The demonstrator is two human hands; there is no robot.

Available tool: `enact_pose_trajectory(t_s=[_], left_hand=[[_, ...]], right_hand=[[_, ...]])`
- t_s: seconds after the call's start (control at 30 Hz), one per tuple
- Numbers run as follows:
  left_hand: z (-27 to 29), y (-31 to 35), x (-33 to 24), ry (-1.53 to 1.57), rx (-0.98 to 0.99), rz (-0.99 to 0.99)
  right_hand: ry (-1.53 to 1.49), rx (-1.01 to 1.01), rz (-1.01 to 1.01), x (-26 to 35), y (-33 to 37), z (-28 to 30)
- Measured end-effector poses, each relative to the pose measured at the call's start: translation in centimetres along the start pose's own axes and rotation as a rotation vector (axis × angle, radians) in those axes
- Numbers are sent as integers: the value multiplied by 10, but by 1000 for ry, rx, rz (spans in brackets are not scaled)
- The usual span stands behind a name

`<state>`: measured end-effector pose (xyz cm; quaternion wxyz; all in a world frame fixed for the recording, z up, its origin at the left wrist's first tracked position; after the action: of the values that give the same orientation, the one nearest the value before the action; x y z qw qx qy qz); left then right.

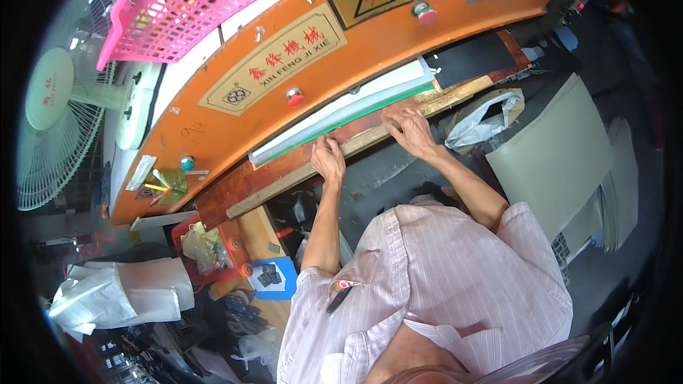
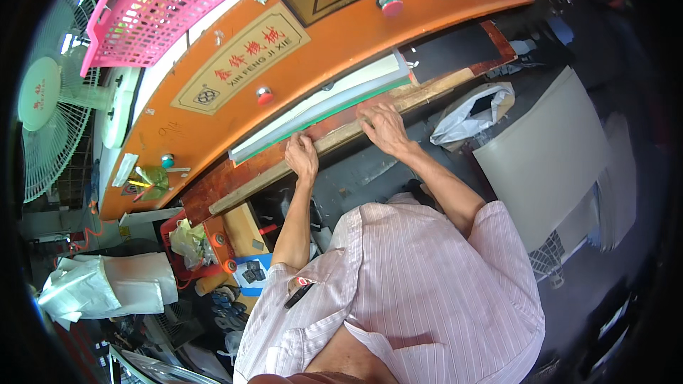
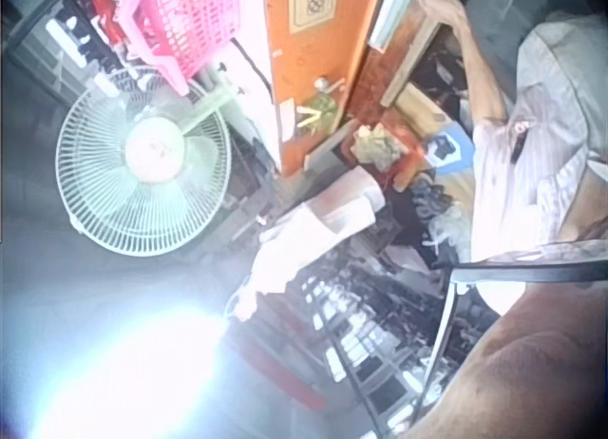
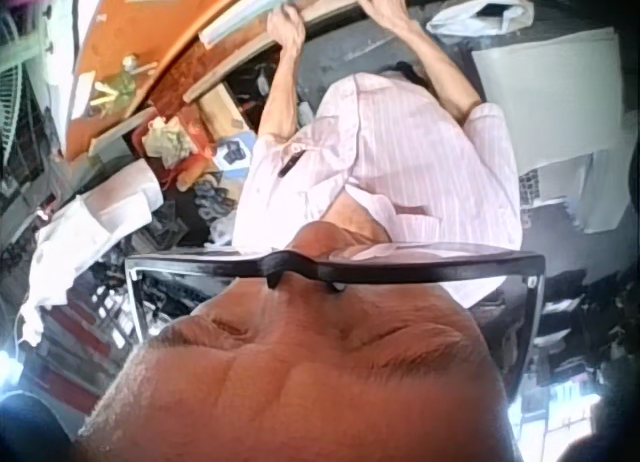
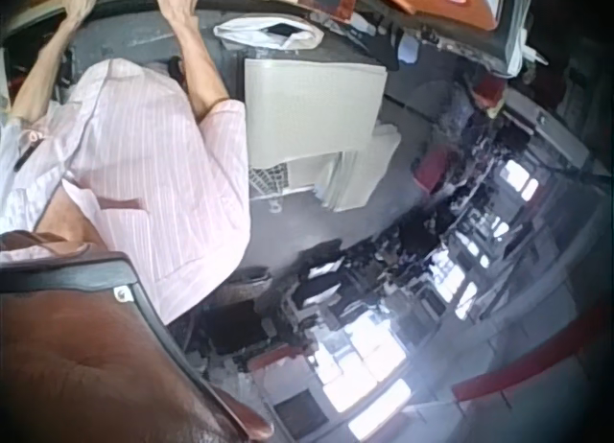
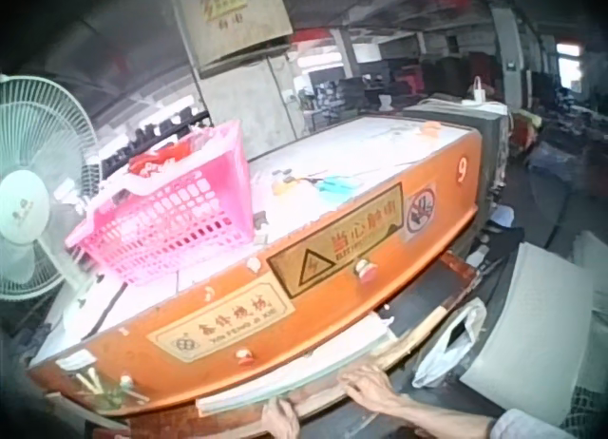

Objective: The person places a large white sheet onto a die-cutting machine and uses a handheld blue punch tool to repeatedly cut out small shapes. The person removes the cutouts and continues punching along the sheet.

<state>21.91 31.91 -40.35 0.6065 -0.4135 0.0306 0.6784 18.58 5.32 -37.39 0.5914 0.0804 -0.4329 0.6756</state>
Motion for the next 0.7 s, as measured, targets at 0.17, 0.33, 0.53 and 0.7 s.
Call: enact_pose_trajectory(t_s=[0.17,0.33,0.53,0.7], left_hand=[[19,39,2,78,109,25],[46,65,-15,245,174,120],[0,33,-76,232,277,-288],[-5,66,-77,161,379,-300]], right_hand=[[19,-49,-41,10,44,8],[27,0,-163,27,64,22],[16,38,-47,59,33,4],[-73,228,-107,54,49,2]])
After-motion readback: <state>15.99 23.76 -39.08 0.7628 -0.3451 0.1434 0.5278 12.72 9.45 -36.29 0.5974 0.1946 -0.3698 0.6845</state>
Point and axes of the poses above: each hand's wrist, its own y-axis away from the middle knuckle, its own z-axis out of the back of the hand, x = y × z, the point moved 6 cm from there along -y, towards the middle knuckle, and after that the axes turned 10 degrees about -x, right-handed, at the moved point
